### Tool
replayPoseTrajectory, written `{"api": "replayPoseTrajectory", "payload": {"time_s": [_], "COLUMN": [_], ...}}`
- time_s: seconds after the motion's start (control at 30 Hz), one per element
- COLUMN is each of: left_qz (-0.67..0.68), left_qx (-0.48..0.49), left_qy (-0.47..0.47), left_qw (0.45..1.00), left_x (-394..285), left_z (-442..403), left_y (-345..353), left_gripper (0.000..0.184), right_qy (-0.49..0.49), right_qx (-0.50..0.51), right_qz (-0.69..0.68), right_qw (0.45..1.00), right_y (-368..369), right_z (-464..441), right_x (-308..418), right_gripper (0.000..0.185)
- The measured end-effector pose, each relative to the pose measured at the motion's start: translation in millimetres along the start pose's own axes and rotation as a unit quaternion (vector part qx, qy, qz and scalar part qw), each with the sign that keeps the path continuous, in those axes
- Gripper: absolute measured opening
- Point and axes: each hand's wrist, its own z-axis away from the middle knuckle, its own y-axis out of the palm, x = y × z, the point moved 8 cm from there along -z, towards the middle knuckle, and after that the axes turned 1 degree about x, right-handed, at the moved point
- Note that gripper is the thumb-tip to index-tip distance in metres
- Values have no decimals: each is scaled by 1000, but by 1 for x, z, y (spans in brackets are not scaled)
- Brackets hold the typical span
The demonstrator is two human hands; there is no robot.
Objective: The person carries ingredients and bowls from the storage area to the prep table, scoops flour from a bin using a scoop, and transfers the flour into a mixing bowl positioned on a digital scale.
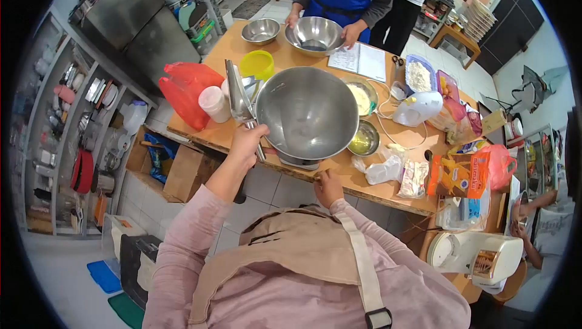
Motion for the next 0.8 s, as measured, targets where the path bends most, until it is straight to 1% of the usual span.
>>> {"api": "replayPoseTrajectory", "payload": {"time_s": [0.03,0.13,0.23,0.27,0.37,0.43,0.47,0.5,0.53,0.57,0.63,0.73,0.8], "left_qz": [-2,-6,-4,-7,-30,-6,5,4,3,1,-2,-11,-25], "left_qx": [4,-4,-16,-3,38,51,57,39,21,4,1,-2,3], "left_qy": [1,-19,-42,-63,-38,-45,-48,-53,-57,-62,-1,74,119], "left_qw": [1000,1000,999,998,998,998,997,998,998,998,1000,997,993], "left_x": [6,15,19,24,45,27,20,21,22,23,11,-18,-39], "left_z": [-6,-18,-22,-27,-57,-32,-22,-22,-21,-20,-16,-2,6], "left_y": [2,-1,-5,-8,-27,-7,-2,-8,-16,-24,-48,-92,-123], "left_gripper": [21,20,21,24,25,30,32,36,40,43,45,49,51], "right_qy": [-19,-25,13,15,29,50,34,19,5,32,87,105,147], "right_qx": [23,100,211,234,289,307,280,253,226,232,244,156,159], "right_qz": [-6,-1,103,116,137,125,135,145,154,159,169,161,153], "right_qw": [1000,995,972,965,947,942,950,956,962,959,951,969,964], "right_y": [1,5,25,33,52,49,63,88,92,97,79,85,89], "right_z": [5,9,7,4,-13,-24,-30,-37,-42,-43,-50,-56,-56], "right_x": [3,7,11,13,23,43,41,28,33,30,50,48,49], "right_gripper": [23,18,21,26,39,48,49,51,52,51,48,45,45]}}
